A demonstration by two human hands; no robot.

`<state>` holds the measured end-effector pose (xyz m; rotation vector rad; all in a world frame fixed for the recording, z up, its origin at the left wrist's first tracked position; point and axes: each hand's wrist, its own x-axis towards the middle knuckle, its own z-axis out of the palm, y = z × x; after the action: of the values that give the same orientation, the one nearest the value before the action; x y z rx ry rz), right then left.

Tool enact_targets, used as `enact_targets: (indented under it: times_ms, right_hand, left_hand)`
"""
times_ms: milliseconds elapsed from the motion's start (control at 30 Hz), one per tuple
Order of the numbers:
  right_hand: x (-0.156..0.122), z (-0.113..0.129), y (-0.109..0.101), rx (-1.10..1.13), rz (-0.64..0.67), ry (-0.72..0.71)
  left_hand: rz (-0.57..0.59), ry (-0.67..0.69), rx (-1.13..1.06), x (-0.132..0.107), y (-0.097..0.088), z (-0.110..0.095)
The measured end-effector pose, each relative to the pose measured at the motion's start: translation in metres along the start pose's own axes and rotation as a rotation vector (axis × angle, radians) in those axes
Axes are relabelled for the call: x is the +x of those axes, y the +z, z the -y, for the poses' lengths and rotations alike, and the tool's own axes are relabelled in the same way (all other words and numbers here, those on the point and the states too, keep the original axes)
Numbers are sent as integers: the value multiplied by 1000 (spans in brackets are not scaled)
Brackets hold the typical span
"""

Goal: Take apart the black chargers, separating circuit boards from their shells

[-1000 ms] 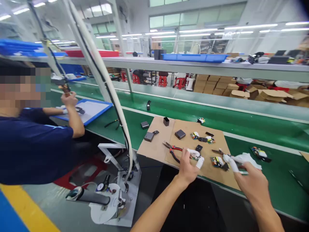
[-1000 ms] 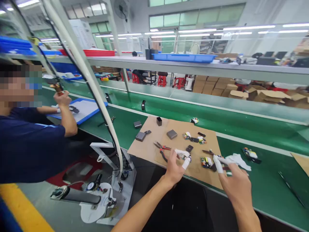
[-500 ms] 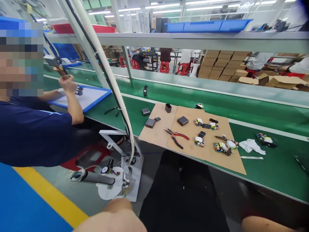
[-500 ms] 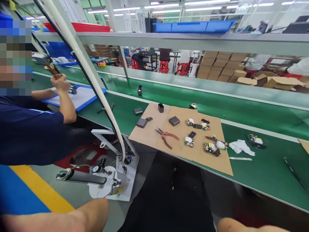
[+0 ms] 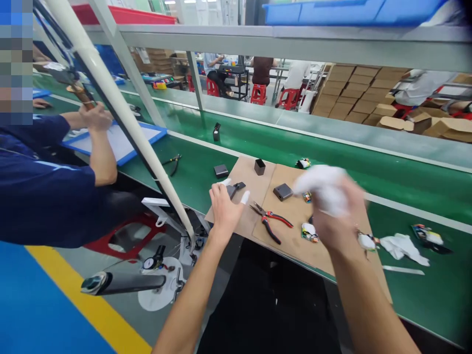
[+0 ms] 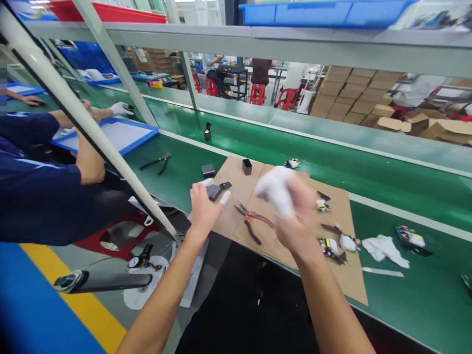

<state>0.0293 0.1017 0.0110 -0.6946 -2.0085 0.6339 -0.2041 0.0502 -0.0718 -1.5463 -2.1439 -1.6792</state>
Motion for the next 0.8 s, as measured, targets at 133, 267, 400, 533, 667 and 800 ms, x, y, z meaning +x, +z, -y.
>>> enact_targets:
  times_ms: [133, 267, 400, 533, 667, 800]
  right_hand:
    - [50, -47, 79, -147, 439, 45]
    - [77, -78, 131, -165, 638, 11]
    - [87, -78, 134, -145, 695, -13]
    - [83, -60, 117, -144, 685, -35]
    - [76, -45, 104, -134, 706, -51]
    - [96, -55, 118, -94, 646, 0]
  left_hand:
    - [124, -122, 191, 10, 10, 46]
    - [125, -90, 122, 7, 4, 64]
    - [90, -83, 22, 3, -2, 61]
    - [116, -75, -99, -1, 0, 56]
    - [144, -59, -112, -3, 1, 54]
    - [98, -99, -99, -2, -1, 52]
